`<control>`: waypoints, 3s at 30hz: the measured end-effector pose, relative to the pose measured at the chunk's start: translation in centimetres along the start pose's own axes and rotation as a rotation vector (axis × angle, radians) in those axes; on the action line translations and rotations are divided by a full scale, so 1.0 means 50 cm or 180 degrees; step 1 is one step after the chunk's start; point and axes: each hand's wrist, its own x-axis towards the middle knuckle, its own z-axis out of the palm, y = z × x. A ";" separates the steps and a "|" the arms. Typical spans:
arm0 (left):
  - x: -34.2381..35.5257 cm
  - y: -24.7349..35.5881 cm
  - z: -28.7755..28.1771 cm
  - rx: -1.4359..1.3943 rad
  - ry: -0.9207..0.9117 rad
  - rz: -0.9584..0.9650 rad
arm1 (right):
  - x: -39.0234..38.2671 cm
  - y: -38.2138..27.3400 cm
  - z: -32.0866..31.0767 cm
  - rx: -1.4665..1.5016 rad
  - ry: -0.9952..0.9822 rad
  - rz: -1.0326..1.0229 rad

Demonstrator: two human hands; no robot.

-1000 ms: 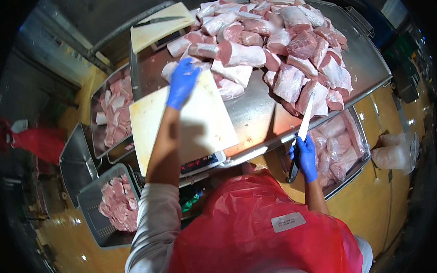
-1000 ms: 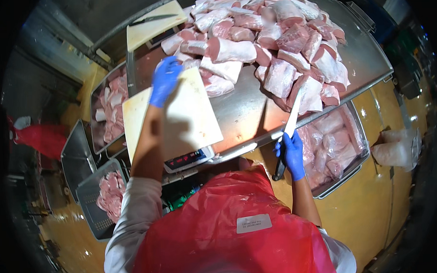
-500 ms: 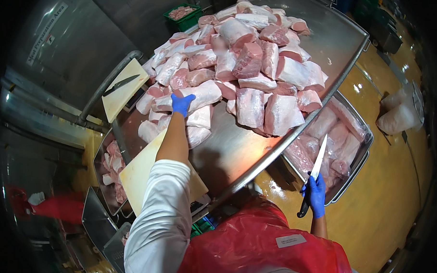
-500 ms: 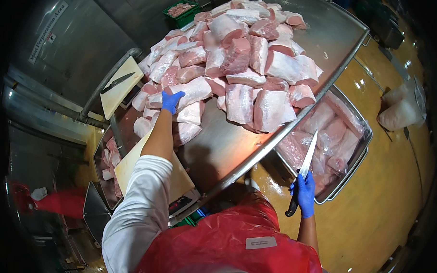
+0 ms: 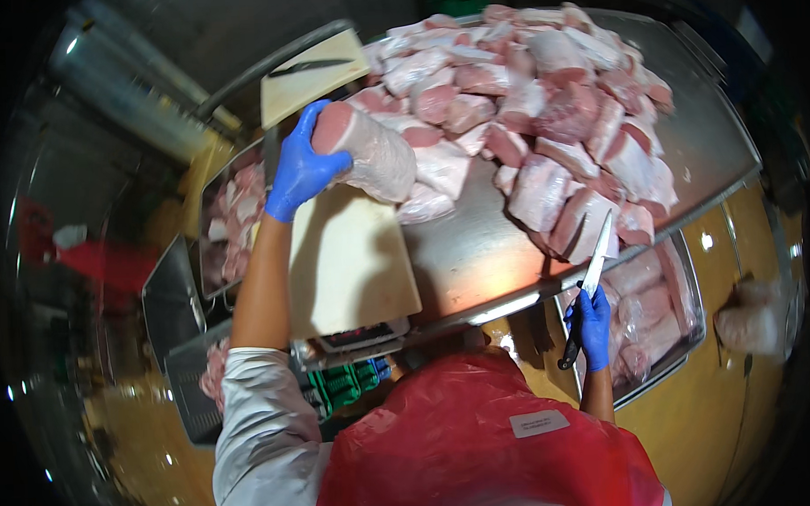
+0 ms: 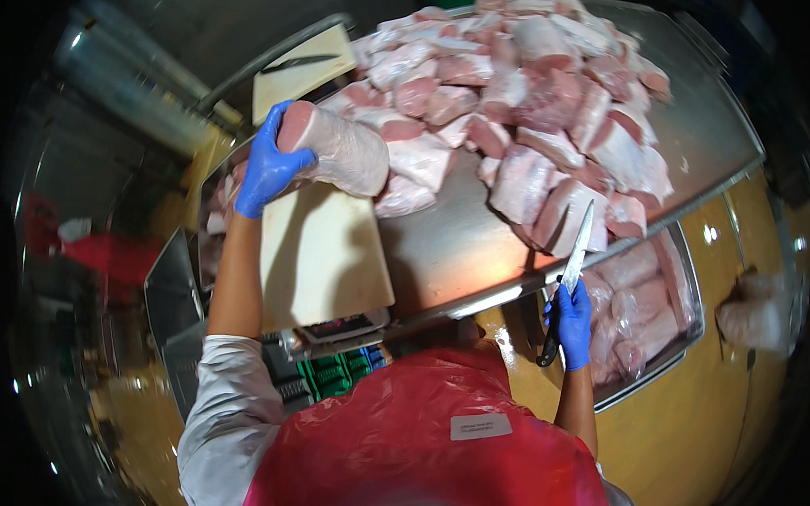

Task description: The person repeatedly picks up large pieces of raw meat from a tray, places them on a cutting board over a digital scale, and uses a knife to trim and cut the meat into smaller portions. The cut pieces are placed into a grey basket to the left.

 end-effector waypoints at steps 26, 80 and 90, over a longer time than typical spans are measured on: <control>-0.655 -0.069 0.038 0.0937 0.2145 -0.1441 | -0.030 -0.195 0.691 -0.1418 -0.2693 -0.1204; -0.647 -0.131 0.051 -0.0802 0.2907 -0.2552 | -0.208 -0.170 0.801 -0.5473 -0.3689 -0.2740; -0.758 -0.184 0.006 -0.2716 0.2835 -0.2157 | -0.133 -0.224 0.561 -0.5729 -0.3701 -0.2991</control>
